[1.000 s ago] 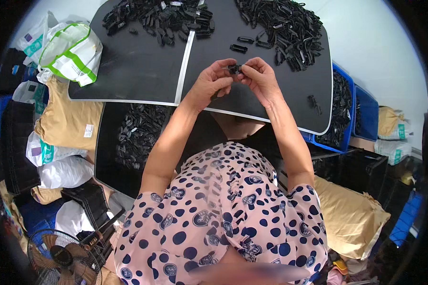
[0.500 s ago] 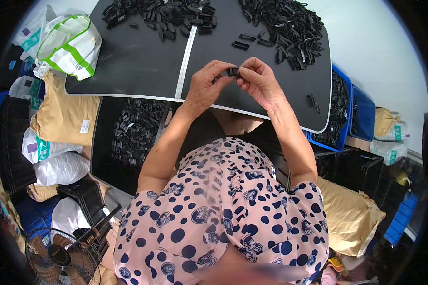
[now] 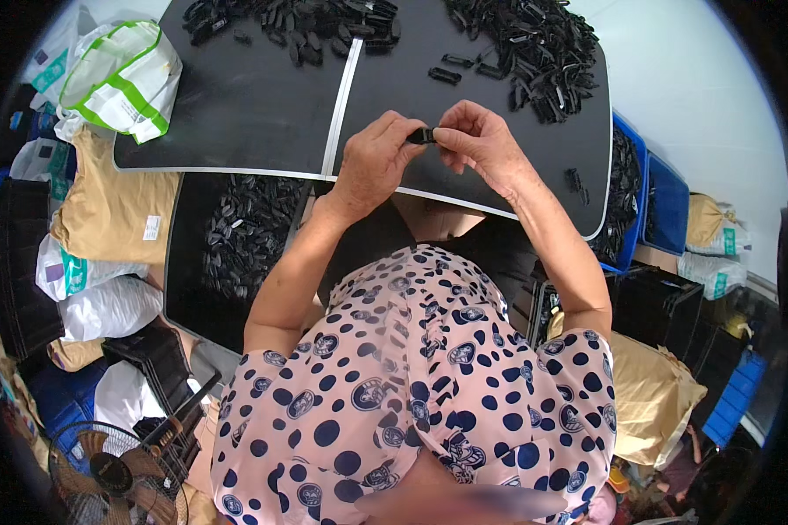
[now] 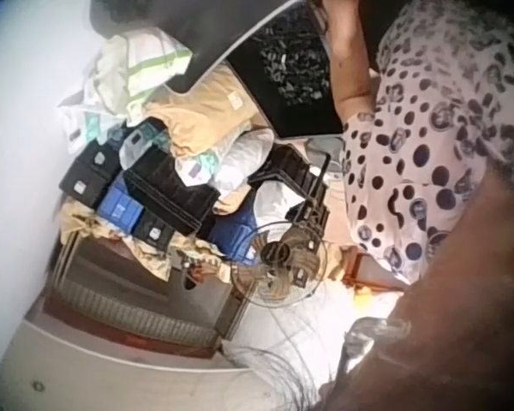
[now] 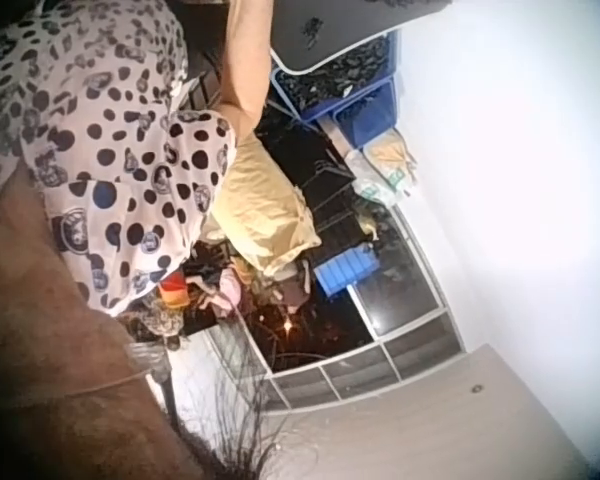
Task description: The person sorts small black plastic components by hand, moving them from one plastic crate to another and onto a sorting table.
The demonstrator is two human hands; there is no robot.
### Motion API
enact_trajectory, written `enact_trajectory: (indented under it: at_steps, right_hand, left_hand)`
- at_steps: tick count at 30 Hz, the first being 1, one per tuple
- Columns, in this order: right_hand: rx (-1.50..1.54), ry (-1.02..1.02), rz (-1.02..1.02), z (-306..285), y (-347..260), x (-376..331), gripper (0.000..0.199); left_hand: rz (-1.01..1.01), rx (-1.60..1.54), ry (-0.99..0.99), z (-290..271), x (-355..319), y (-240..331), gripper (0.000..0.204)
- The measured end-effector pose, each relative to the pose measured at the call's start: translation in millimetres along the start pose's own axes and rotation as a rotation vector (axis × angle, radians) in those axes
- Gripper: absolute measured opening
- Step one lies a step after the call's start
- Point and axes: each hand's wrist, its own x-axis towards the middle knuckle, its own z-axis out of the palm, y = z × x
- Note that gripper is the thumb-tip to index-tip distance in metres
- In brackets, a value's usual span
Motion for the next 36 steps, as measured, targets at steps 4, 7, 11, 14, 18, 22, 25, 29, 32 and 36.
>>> enact_trajectory:
  at_steps: [4, 7, 11, 14, 18, 22, 25, 29, 32, 36]
  right_hand:
    - [-0.110, -0.046, 0.081, -1, -1, 0, 0.013]
    - [-0.038, -0.102, 0.190, -4, 9, -1, 0.015]
    - [0.306, -0.228, 0.296, -3, 28, -1, 0.026]
    - [0.501, -0.389, 0.259, 2, 36, 2, 0.035]
    - [0.446, -0.658, 0.196, 22, 37, 2, 0.040]
    - [0.429, -0.536, 0.159, 48, 60, 7, 0.030]
    - [0.337, -0.479, 0.222, 76, 59, 8, 0.030]
    - [-0.157, -0.432, -0.016, 64, 53, 21, 0.039]
    - [-0.681, 0.038, -0.468, 0, 56, 65, 0.041]
    - [-1.312, 0.460, -0.624, -71, 44, 98, 0.035]
  left_hand:
    - [0.123, 0.106, -0.041, -6, 0, 1, 0.020]
    - [0.152, 0.138, -0.131, -8, 0, -2, 0.019]
    - [-0.077, -0.010, -0.188, -5, -8, 4, 0.018]
    - [-0.160, -0.315, -0.031, -4, -9, 4, 0.018]
    - [-0.345, -0.605, 0.025, -14, -17, 2, 0.018]
    - [-0.664, -0.694, 0.025, -23, -36, 9, 0.019]
    - [-0.746, -0.850, 0.240, -28, -63, 3, 0.021]
    - [-0.611, -0.309, 0.334, -70, -93, -5, 0.018]
    - [-0.505, 0.366, 0.236, -130, -143, -41, 0.019]
    - [-0.388, 0.974, 0.022, -135, -113, -31, 0.033]
